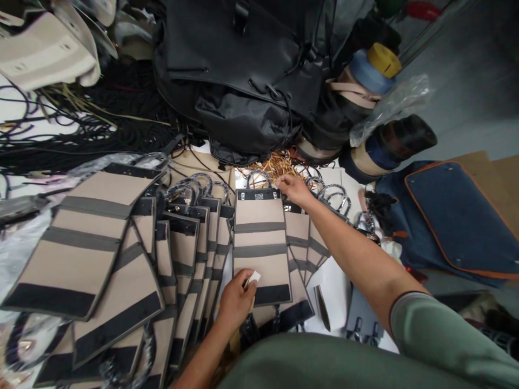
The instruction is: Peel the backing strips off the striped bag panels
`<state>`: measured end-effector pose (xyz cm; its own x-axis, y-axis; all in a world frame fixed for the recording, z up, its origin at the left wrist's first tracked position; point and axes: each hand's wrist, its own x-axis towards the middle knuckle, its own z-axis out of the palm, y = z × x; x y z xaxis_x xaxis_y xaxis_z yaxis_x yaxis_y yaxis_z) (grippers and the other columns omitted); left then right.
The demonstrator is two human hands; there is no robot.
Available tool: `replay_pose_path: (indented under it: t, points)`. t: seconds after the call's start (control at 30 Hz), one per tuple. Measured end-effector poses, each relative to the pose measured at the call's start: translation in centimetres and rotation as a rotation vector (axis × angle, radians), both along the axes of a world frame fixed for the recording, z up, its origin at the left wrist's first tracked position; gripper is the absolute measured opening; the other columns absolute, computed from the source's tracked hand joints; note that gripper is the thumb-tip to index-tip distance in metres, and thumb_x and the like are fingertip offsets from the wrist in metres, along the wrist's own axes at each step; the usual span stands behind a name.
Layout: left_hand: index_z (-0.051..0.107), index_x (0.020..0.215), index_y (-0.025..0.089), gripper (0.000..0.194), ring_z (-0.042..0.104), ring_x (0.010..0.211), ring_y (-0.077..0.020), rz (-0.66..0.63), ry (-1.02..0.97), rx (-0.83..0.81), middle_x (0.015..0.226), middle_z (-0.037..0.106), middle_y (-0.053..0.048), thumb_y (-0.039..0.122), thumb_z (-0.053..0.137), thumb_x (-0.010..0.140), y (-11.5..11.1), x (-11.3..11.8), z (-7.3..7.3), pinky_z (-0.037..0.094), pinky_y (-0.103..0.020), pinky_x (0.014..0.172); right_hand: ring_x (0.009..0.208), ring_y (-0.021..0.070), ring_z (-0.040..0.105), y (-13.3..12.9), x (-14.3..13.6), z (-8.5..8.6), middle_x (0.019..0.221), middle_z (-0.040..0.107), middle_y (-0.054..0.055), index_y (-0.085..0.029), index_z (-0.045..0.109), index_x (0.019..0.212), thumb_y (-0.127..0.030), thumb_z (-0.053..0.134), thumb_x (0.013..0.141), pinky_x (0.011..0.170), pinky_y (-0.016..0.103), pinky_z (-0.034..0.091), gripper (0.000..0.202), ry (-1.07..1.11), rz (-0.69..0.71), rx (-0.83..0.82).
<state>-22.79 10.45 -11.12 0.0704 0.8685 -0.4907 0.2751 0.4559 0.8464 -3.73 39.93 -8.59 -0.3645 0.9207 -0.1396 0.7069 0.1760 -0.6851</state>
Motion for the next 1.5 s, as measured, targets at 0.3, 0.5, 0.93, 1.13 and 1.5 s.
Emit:
replay_pose_path:
  t: [0.3,0.5,0.93,1.13,1.5]
  points:
    - [0.065,0.094,0.021,0.020,0.062,0.077,-0.0193,0.000,0.005,0.029,0.082,0.068,-0.001,0.033,0.051,0.085,0.3,0.0,-0.3,0.044,-0.027,0.072,0.104,0.0189,0.063,1.9,2.0,5.5,0.107,0.069,0.006,-0.022,0.063,0.089,-0.044,0.050,0.095,0.087,0.035,0.050,0.026,0.525,-0.130,-0.033]
    - [0.065,0.090,0.021,0.020,0.062,0.076,-0.0194,-0.015,0.010,0.014,0.079,0.067,-0.001,0.032,0.050,0.084,0.7,0.0,-0.5,0.044,-0.027,0.071,0.080,0.0163,0.062,6.0,3.3,5.1,0.079,0.070,0.004,-0.015,0.065,0.070,-0.034,0.059,0.084,0.070,0.023,0.051,0.025,0.152,-0.308,0.071]
    - [0.064,0.093,0.021,0.018,0.063,0.079,-0.0190,-0.014,0.019,0.017,0.085,0.068,-0.002,0.030,0.051,0.085,0.7,-0.1,-1.0,0.046,-0.027,0.074,0.057,0.0106,0.052,2.0,0.0,-1.9,0.065,0.062,-0.001,-0.016,0.065,0.069,-0.031,0.066,0.072,0.058,0.022,0.040,0.016,0.015,-0.076,-0.270]
    - [0.065,0.090,0.021,0.017,0.063,0.093,-0.0202,0.016,0.014,0.126,0.095,0.066,-0.005,0.028,0.049,0.089,0.4,-0.2,-0.1,0.048,-0.031,0.086,0.058,0.0100,0.050,-0.6,-1.9,0.9,0.065,0.059,-0.002,-0.015,0.065,0.079,-0.042,0.068,0.074,0.058,0.023,0.040,0.028,0.201,-0.014,-0.439]
    - [0.070,0.091,0.021,0.017,0.057,0.117,-0.0210,0.076,0.018,0.253,0.128,0.060,-0.009,0.026,0.053,0.091,0.3,-1.2,4.1,0.043,-0.035,0.101,0.062,0.0101,0.047,-13.9,-4.9,3.5,0.066,0.056,-0.003,-0.015,0.065,0.082,-0.046,0.067,0.080,0.060,0.023,0.037,0.031,0.305,0.365,-0.843]
